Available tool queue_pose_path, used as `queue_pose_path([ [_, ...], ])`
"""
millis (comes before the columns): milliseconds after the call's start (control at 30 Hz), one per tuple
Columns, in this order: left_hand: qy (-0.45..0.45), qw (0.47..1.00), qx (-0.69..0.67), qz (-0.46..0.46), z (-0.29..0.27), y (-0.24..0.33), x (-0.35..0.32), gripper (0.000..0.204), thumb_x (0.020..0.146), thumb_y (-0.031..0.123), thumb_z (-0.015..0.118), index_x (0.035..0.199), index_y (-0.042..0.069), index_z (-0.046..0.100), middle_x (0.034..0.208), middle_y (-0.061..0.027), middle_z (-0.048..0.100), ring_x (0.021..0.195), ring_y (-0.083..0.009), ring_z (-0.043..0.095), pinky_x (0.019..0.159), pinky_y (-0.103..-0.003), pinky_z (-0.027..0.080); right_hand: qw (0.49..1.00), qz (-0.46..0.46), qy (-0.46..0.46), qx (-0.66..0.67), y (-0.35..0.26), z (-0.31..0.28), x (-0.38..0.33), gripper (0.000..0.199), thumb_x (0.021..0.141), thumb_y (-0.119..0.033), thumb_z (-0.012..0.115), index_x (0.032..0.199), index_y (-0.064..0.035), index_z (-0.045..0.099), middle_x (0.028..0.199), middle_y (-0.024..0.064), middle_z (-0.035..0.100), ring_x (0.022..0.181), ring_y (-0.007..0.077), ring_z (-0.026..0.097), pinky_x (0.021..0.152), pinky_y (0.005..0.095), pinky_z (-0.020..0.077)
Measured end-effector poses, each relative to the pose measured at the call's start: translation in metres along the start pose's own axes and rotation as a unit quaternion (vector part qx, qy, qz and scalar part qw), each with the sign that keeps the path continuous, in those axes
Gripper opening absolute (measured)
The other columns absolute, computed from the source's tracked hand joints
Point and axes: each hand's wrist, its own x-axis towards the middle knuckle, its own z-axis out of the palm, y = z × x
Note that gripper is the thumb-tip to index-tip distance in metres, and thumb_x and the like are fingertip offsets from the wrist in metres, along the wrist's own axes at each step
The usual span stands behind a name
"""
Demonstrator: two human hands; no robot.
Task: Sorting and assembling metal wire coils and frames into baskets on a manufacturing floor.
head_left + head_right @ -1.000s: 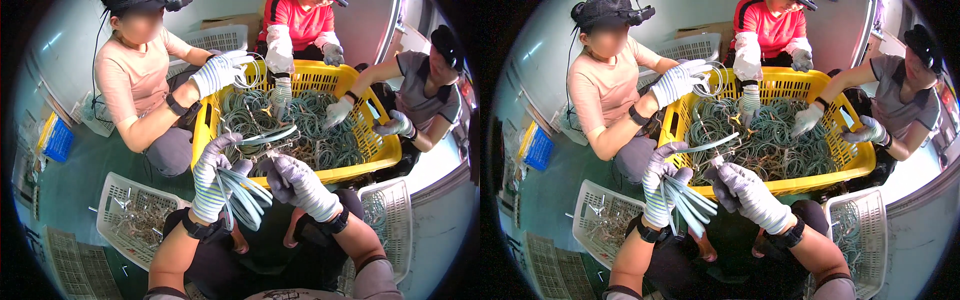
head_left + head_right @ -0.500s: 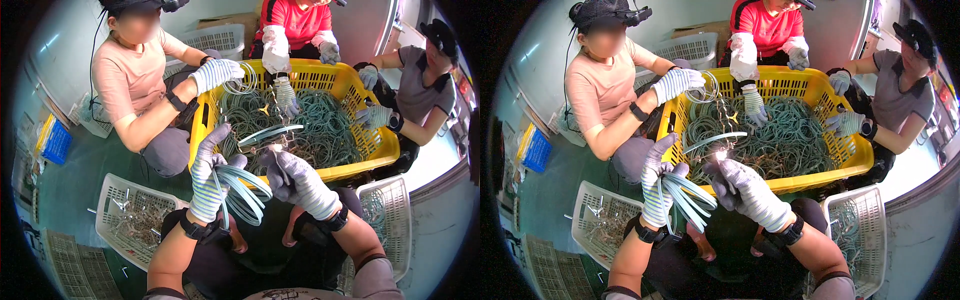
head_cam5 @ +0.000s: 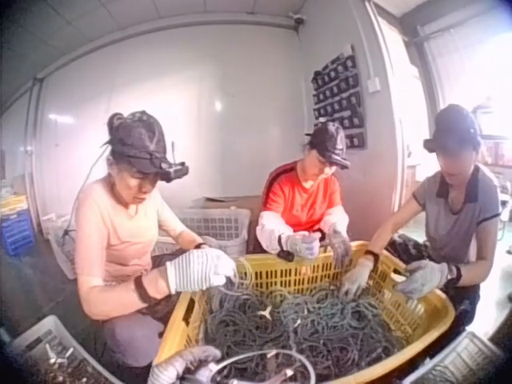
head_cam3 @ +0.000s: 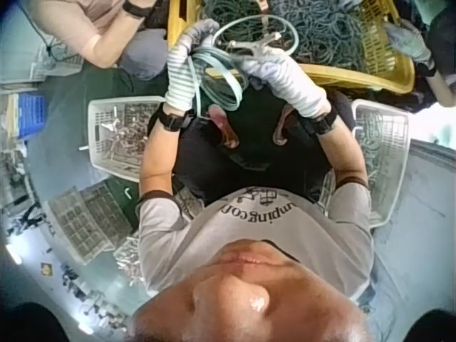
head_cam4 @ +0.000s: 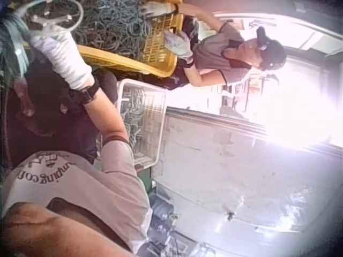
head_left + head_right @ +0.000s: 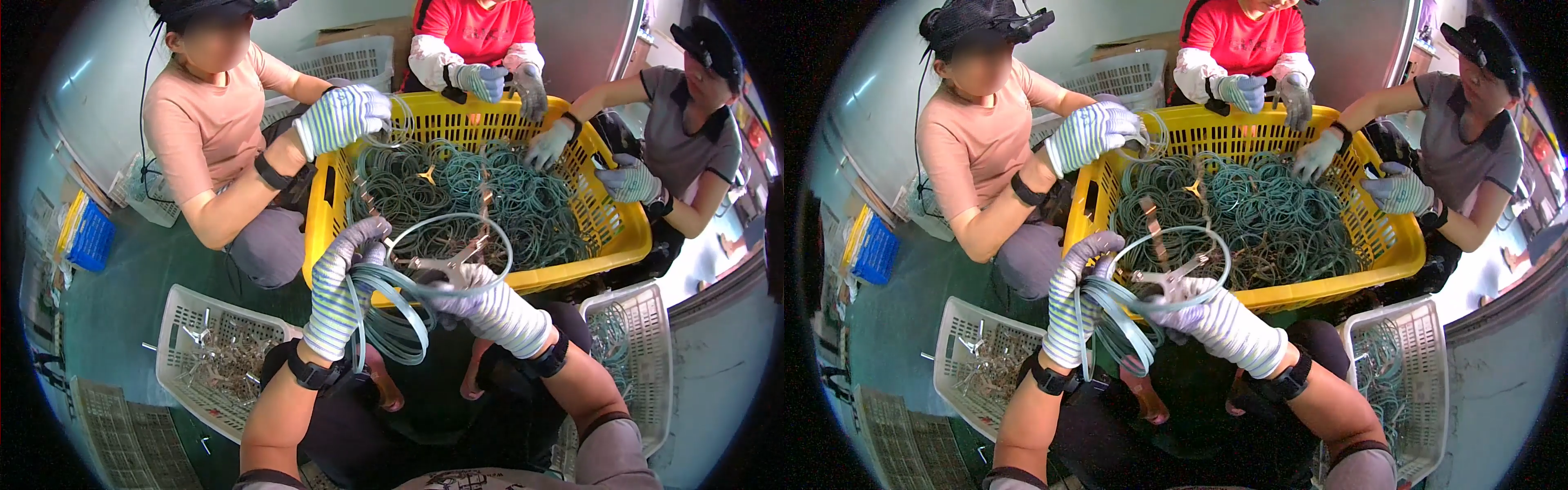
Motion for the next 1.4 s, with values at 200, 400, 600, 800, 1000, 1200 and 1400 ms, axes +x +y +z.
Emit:
queue_pose_path([
  [200,-0.044,0.998,0.027,-0.042,-0.004,-0.002,0.001,0.027,0.084,-0.005,0.055,0.110,0.001,0.059,0.098,-0.0071,0.061,0.086,-0.0117,0.058,0.077,-0.023,0.048,0.997,0.056,0.043,0.034,-0.010,0.005,-0.002,0.022,0.085,-0.029,0.063,0.090,-0.0067,0.065,0.063,-0.0047,0.052,0.053,0.0040,0.045,0.048,0.0191,0.0344],
  [400,-0.095,0.968,0.224,0.069,-0.010,0.017,0.003,0.034,0.078,-0.004,0.060,0.112,0.004,0.061,0.102,-0.0106,0.064,0.091,-0.0198,0.062,0.080,-0.027,0.048,0.997,0.050,0.049,0.021,-0.012,0.000,-0.002,0.026,0.088,-0.032,0.058,0.083,-0.0067,0.063,0.057,-0.0025,0.051,0.045,0.0051,0.044,0.044,0.0184,0.0326],
  [600,0.027,0.974,0.166,0.154,-0.014,0.019,0.008,0.022,0.081,-0.001,0.058,0.101,0.004,0.064,0.104,-0.0121,0.063,0.091,-0.0189,0.061,0.079,-0.029,0.049,0.994,0.013,0.070,0.078,-0.002,-0.010,0.003,0.034,0.086,-0.041,0.058,0.082,-0.0071,0.059,0.062,0.0024,0.056,0.044,0.0081,0.046,0.042,0.0194,0.0348],
  [800,-0.133,0.984,0.094,-0.072,-0.033,0.038,0.002,0.025,0.075,0.005,0.066,0.100,0.006,0.064,0.102,-0.0105,0.064,0.082,-0.0153,0.062,0.065,-0.027,0.050,0.968,-0.003,0.061,0.244,-0.002,-0.024,0.009,0.029,0.086,-0.039,0.058,0.080,-0.0102,0.054,0.081,0.0042,0.055,0.046,0.0055,0.045,0.039,0.0175,0.0316],
  [1000,-0.296,0.925,0.228,0.072,-0.018,0.031,0.004,0.034,0.069,0.001,0.070,0.101,0.011,0.066,0.096,-0.0111,0.064,0.088,-0.0257,0.063,0.075,-0.032,0.051,0.949,-0.046,-0.006,0.311,-0.006,-0.032,0.007,0.026,0.086,-0.038,0.059,0.082,-0.0137,0.053,0.084,0.0028,0.058,0.047,0.0052,0.044,0.044,0.0187,0.0335],
  [1200,-0.006,0.998,0.011,-0.059,-0.013,0.039,0.004,0.026,0.084,0.009,0.053,0.109,0.005,0.058,0.103,-0.0071,0.063,0.057,-0.0080,0.049,0.051,-0.020,0.038,0.952,-0.082,0.068,0.286,-0.009,-0.031,0.004,0.029,0.088,-0.039,0.056,0.081,-0.0112,0.057,0.083,0.0047,0.059,0.047,0.0065,0.044,0.043,0.0206,0.0351],
  [1400,-0.121,0.970,-0.007,-0.210,-0.017,0.032,0.002,0.027,0.088,0.021,0.057,0.109,0.003,0.055,0.092,-0.0035,0.061,0.053,-0.0023,0.040,0.046,-0.016,0.031,0.986,-0.098,0.082,0.107,-0.012,-0.028,0.005,0.029,0.088,-0.037,0.058,0.084,-0.0087,0.059,0.081,0.0033,0.061,0.054,0.0075,0.054,0.049,0.0200,0.0417],
])
